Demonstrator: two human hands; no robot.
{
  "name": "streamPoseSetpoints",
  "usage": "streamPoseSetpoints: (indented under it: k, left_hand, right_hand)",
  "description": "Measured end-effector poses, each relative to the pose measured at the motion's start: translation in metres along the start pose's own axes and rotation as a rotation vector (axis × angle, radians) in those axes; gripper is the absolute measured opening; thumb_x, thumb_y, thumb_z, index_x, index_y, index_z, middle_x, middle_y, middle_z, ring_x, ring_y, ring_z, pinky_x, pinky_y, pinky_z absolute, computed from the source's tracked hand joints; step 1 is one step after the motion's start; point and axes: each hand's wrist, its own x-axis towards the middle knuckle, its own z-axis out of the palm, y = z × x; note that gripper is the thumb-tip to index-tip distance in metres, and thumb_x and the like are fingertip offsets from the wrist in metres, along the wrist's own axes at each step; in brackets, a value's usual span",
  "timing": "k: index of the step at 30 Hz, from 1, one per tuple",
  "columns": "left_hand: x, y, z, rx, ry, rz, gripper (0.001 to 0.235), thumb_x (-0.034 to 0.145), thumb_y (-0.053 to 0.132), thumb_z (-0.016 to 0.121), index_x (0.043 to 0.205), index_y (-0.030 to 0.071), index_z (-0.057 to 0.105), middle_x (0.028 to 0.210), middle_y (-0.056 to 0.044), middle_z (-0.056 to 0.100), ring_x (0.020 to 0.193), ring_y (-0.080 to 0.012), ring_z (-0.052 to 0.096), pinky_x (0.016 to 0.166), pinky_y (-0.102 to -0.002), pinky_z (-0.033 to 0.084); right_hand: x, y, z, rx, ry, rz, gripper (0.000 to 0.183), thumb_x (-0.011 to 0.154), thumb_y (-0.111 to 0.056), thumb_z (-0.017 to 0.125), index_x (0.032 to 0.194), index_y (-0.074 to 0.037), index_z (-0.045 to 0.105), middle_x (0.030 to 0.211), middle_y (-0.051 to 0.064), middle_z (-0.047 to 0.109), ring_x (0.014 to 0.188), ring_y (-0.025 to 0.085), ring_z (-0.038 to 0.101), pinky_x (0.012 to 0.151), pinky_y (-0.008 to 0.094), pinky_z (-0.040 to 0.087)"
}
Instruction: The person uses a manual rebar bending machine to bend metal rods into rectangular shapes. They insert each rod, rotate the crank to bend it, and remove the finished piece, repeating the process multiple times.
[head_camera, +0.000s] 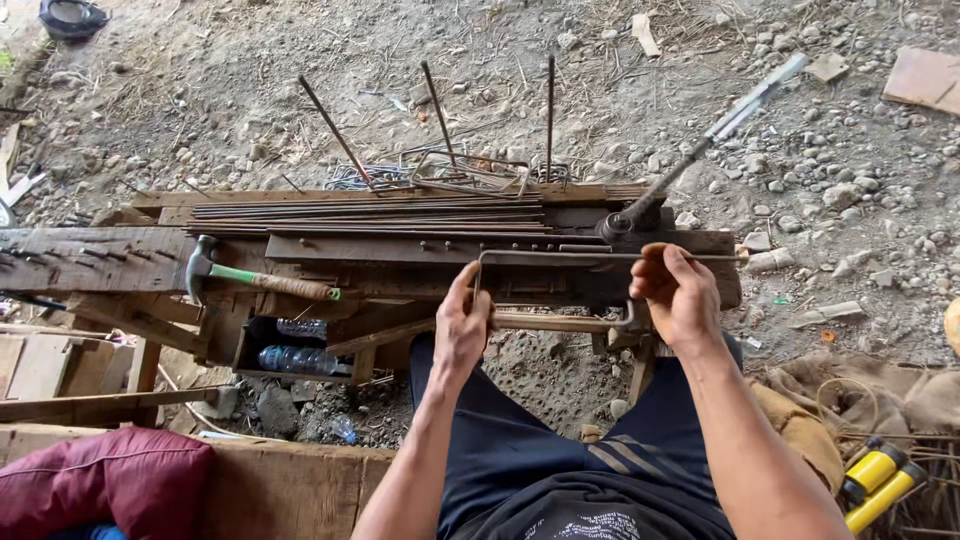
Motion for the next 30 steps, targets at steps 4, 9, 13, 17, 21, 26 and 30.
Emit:
streamPoseSetpoints:
  k: [4, 9, 13, 17, 21, 26, 30]
  left_hand:
    - [0.027, -0.013, 0.007, 0.121, 0.169, 0.002, 0.047, 0.096, 0.009, 0.051, 0.143, 0.004, 0.052, 0.088, -0.020, 0.068, 0.067, -0.0237, 0.068, 0.056, -0.035, 0.055]
    - [0.025, 0.003, 0.020, 0.339, 0.239, -0.094, 0.042, 0.096, 0.023, 0.054, 0.136, 0.027, 0.063, 0.120, -0.020, 0.070, 0.113, -0.0445, 0.064, 0.093, -0.053, 0.053]
    - [0.025, -0.001, 0.023, 0.480, 0.246, -0.084, 0.045, 0.096, 0.025, 0.051, 0.139, 0.031, 0.059, 0.119, -0.020, 0.070, 0.114, -0.0439, 0.063, 0.096, -0.054, 0.051]
    - [0.026, 0.006, 0.024, 0.455, 0.248, -0.024, 0.046, 0.095, 0.020, 0.049, 0.140, 0.023, 0.058, 0.119, -0.027, 0.067, 0.113, -0.0475, 0.062, 0.097, -0.057, 0.050]
    - [0.028, -0.011, 0.018, 0.477, 0.199, -0.004, 0.046, 0.096, 0.021, 0.051, 0.141, 0.026, 0.059, 0.120, -0.022, 0.069, 0.113, -0.0434, 0.063, 0.093, -0.054, 0.052]
    - [0.034, -0.031, 0.009, 0.502, 0.163, 0.064, 0.047, 0.096, 0.020, 0.050, 0.143, 0.023, 0.055, 0.120, -0.026, 0.067, 0.114, -0.0486, 0.059, 0.096, -0.059, 0.049]
    - [0.036, -0.048, 0.002, 0.464, 0.196, 0.059, 0.048, 0.093, 0.019, 0.055, 0.141, 0.026, 0.058, 0.120, -0.019, 0.068, 0.116, -0.0399, 0.061, 0.096, -0.051, 0.052]
  right_hand:
    - [0.026, 0.019, -0.006, 0.062, -0.017, 0.062, 0.025, 0.103, -0.021, 0.056, 0.106, -0.001, 0.070, 0.079, 0.021, 0.071, 0.064, 0.026, 0.072, 0.057, 0.036, 0.061]
    - [0.052, 0.038, -0.024, 0.053, 0.038, 0.160, 0.027, 0.103, -0.024, 0.055, 0.109, -0.002, 0.070, 0.082, 0.021, 0.072, 0.065, 0.025, 0.073, 0.056, 0.036, 0.063]
    - [0.049, 0.026, -0.029, -0.244, 0.085, 0.370, 0.042, 0.103, -0.041, 0.057, 0.103, -0.001, 0.071, 0.078, 0.020, 0.073, 0.058, 0.024, 0.071, 0.049, 0.037, 0.061]
    - [0.031, -0.024, -0.024, -0.727, 0.051, 0.509, 0.055, 0.101, -0.048, 0.057, 0.091, 0.004, 0.072, 0.068, 0.016, 0.070, 0.049, 0.018, 0.065, 0.040, 0.030, 0.055]
    - [0.047, -0.052, -0.053, -0.826, -0.016, 0.516, 0.044, 0.101, -0.037, 0.061, 0.092, 0.004, 0.072, 0.062, 0.016, 0.068, 0.043, 0.018, 0.061, 0.033, 0.028, 0.051]
    - [0.095, -0.072, -0.018, -0.939, -0.108, 0.071, 0.029, 0.105, -0.020, 0.062, 0.082, -0.004, 0.066, 0.063, 0.012, 0.062, 0.046, 0.015, 0.057, 0.039, 0.023, 0.047]
    - [0.166, -0.039, 0.017, -1.304, -0.265, -0.077, 0.018, 0.097, -0.024, 0.069, 0.105, -0.009, 0.075, 0.088, 0.013, 0.073, 0.062, 0.019, 0.068, 0.054, 0.035, 0.054]
